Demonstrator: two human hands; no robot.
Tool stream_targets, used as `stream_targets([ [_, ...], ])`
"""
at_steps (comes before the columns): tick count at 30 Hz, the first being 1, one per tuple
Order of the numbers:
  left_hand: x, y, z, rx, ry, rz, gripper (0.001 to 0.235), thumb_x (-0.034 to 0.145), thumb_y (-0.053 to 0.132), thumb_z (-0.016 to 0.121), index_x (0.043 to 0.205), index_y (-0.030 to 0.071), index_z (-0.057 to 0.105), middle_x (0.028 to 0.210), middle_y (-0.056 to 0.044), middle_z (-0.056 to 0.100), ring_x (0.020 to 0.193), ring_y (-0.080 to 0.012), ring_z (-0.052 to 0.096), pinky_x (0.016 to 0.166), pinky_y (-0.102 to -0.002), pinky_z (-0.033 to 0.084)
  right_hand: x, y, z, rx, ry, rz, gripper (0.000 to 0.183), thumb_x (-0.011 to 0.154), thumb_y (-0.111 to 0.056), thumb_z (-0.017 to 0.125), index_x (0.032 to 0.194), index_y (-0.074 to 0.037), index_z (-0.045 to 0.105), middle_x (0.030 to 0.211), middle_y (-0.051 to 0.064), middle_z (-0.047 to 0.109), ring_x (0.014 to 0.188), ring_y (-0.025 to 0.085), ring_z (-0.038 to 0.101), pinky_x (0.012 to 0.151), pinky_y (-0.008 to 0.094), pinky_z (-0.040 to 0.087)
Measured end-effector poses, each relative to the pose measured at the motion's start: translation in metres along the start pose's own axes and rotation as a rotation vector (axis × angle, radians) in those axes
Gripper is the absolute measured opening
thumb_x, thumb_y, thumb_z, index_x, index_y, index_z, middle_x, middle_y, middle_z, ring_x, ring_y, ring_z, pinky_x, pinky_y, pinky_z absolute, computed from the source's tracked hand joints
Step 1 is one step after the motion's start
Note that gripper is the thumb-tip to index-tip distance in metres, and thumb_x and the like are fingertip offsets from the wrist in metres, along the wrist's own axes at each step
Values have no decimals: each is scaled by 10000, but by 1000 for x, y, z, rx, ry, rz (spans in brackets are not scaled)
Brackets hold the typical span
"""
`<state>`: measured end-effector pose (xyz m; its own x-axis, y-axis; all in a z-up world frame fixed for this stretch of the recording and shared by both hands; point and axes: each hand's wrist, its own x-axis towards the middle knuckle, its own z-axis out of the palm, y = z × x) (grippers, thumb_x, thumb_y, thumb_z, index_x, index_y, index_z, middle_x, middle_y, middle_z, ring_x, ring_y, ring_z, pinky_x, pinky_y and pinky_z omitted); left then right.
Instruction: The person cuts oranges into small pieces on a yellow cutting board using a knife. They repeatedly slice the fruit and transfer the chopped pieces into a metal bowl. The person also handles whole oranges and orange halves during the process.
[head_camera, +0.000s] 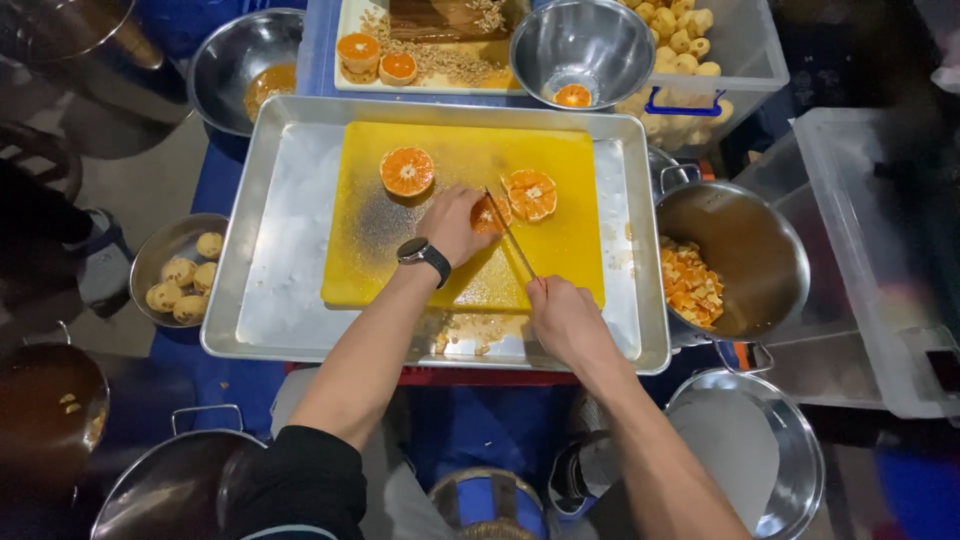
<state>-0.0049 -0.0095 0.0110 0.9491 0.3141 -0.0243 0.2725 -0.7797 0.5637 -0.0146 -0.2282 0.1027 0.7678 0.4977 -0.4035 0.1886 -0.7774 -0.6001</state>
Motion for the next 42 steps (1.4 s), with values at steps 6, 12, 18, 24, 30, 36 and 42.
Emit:
stream_targets([
  [6,-2,-5,3,-36,18,0,617,813,309,850,1353,95,643,1296,-100,637,1252,-313,610,1073,-395,522,6,4,9,-17,5,18,446,1109,-292,407,1121,55,688,847,245,698,835,350,745,720,431,624],
  [12,0,-13,14,-80,72,32,601,821,299,865,1344,92,653,1317,-121,645,1259,-325,609,1064,-416,522,44,6,20,0,-10,-37,497,1101,-323,368,1125,64,679,962,318,700,983,462,714,775,551,582],
  [18,-7,-16,13,-136,111,-23,658,756,398,922,1305,147,659,1265,-89,613,1243,-312,591,1043,-404,538,3,6,8,-1,3,17,436,1091,-295,392,1089,24,690,893,259,707,906,401,741,771,483,616],
  [24,-7,-37,42,-130,230,30,404,739,314,894,1045,153,685,1000,-48,609,1036,-289,651,910,-407,581,-5,12,19,-8,-12,-53,498,1103,-320,349,1118,59,671,949,324,707,979,446,726,819,513,605],
  [30,-8,-32,32,-95,221,44,363,735,275,883,1025,143,709,979,-47,648,993,-281,678,880,-391,588,0,-7,20,-38,-12,-17,503,1108,-321,326,1158,37,676,972,314,712,985,427,734,814,509,608],
  [36,-9,-31,35,-99,249,38,298,737,242,863,959,141,691,922,-37,630,955,-280,682,818,-402,591,53,27,43,-100,-26,-35,494,1077,-390,381,1238,-16,662,1108,325,694,1158,505,657,941,608,546],
  [42,-11,-28,47,-93,301,-31,332,766,229,843,1028,170,649,991,-13,612,1071,-253,639,935,-368,566,13,32,15,-64,-11,-34,467,1088,-341,386,1083,-1,706,924,259,729,938,392,737,814,501,604],
])
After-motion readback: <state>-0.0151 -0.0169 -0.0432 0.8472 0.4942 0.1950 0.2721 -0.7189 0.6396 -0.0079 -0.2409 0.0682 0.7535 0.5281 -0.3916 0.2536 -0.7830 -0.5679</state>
